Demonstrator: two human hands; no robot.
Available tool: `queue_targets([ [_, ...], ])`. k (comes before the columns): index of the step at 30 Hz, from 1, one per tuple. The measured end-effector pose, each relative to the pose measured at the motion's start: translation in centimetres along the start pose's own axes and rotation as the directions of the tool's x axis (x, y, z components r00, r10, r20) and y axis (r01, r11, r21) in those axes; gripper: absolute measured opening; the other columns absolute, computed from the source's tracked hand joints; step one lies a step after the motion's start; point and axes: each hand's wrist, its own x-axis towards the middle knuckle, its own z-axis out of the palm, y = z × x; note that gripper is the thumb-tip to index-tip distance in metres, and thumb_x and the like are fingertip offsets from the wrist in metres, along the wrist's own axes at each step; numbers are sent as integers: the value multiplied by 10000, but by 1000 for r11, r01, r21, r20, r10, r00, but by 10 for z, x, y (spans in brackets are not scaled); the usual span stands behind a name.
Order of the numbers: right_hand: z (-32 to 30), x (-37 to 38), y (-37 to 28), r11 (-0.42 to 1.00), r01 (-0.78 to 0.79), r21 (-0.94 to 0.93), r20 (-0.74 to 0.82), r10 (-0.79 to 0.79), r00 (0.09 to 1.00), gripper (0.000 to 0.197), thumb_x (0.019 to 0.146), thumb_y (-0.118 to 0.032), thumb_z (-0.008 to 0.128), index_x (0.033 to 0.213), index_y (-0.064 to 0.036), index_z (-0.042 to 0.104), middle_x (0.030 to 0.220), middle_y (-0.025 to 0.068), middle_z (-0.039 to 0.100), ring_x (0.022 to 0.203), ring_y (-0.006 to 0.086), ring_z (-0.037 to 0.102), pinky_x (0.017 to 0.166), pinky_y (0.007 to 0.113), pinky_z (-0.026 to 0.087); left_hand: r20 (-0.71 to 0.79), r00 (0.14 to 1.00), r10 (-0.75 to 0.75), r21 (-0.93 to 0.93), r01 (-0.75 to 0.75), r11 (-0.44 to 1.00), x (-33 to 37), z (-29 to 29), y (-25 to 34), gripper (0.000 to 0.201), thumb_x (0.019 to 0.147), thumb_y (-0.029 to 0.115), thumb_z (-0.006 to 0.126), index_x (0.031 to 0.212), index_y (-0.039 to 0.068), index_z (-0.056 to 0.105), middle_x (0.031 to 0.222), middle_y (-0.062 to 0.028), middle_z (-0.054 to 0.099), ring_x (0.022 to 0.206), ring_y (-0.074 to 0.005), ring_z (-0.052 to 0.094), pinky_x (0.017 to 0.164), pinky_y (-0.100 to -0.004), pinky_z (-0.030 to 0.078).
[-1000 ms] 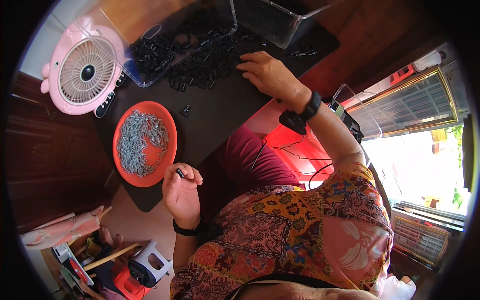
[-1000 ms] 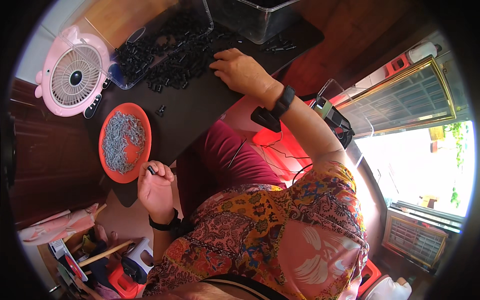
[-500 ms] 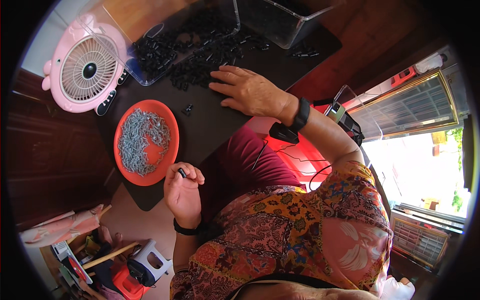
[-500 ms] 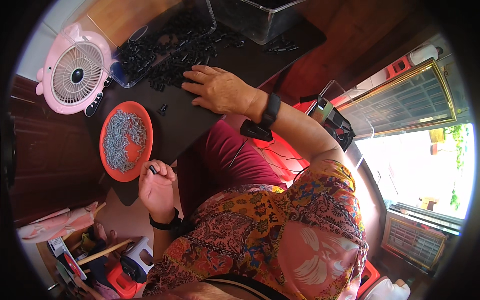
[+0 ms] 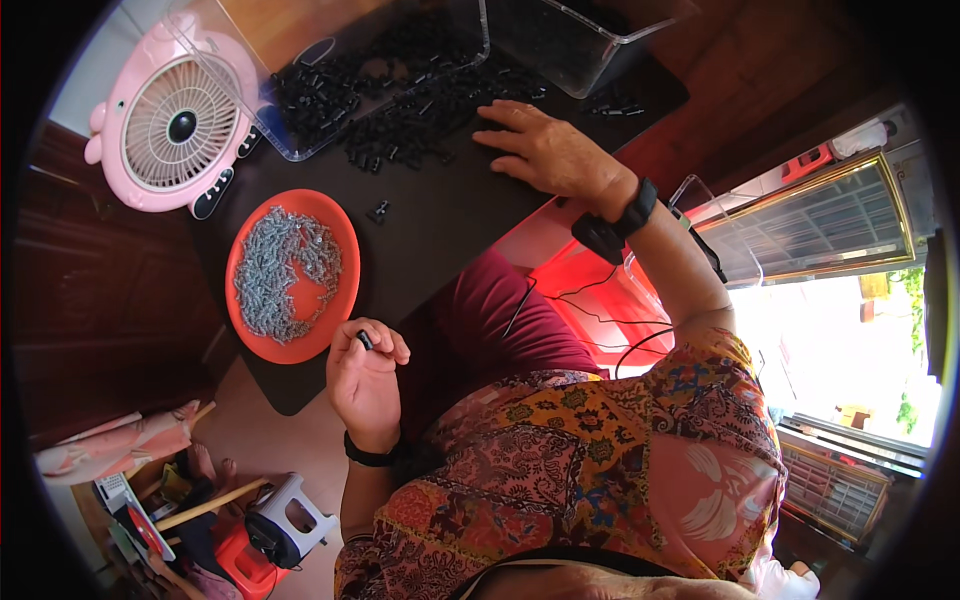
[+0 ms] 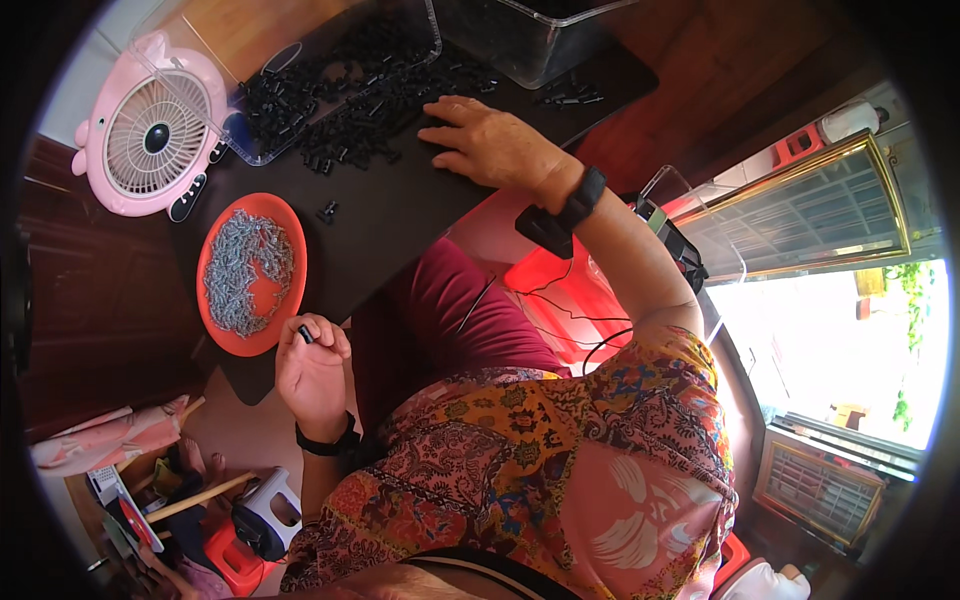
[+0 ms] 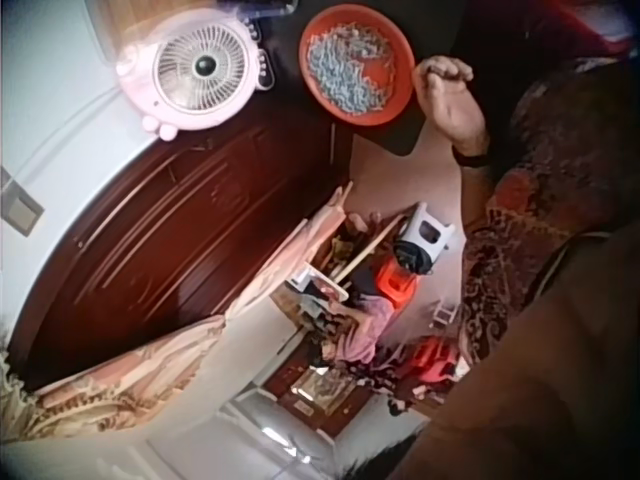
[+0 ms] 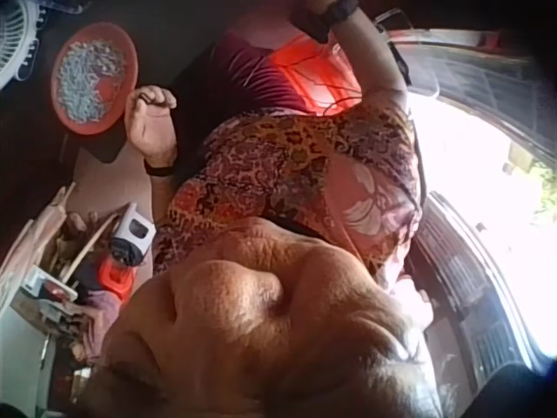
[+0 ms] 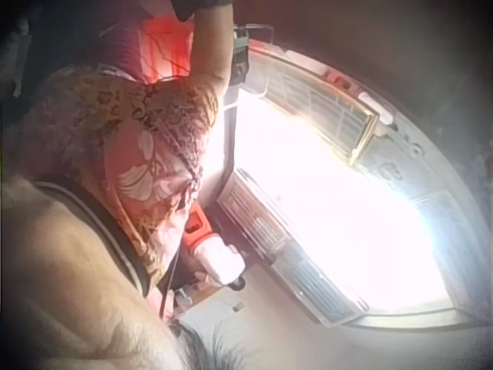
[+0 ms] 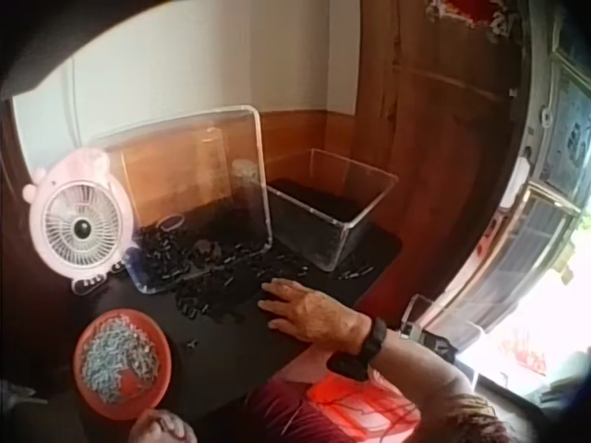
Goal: Assembling small plastic and metal components at a workbench.
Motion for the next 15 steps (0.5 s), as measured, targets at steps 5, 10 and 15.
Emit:
queue_targets([
  [5, -3, 3, 14, 997, -61, 50, -22, 62, 998, 336, 845, -251, 640, 1127, -68, 656, 1311, 151, 531, 1217, 328, 488, 1006, 390, 430, 0, 1000, 10, -15, -10, 1000, -1, -2, -1, 188, 922, 198, 477, 937, 11, 499, 837, -85, 496, 739, -190, 492, 680, -315, 414],
  [10, -5, 12, 25, 990, -115, 80, -87, 122, 989, 231, 838, -175, 648, 1031, -55, 684, 1178, 113, 608, 1131, 296, 542, 948, 381, 460, 3, 1000, 4, -24, -4, 1000, -2, -3, 0, 190, 920, 194, 480, 948, 8, 501, 840, -86, 500, 744, -192, 496, 684, -316, 417],
  [15, 1, 38, 39, 990, -131, 51, -130, 137, 982, 152, 797, -159, 643, 922, -98, 706, 963, 53, 661, 1002, 263, 588, 844, 370, 510, 19, 1000, 10, -37, -10, 999, -1, -5, -2, 185, 921, 191, 480, 952, 10, 502, 844, -87, 503, 746, -194, 499, 688, -316, 418],
])
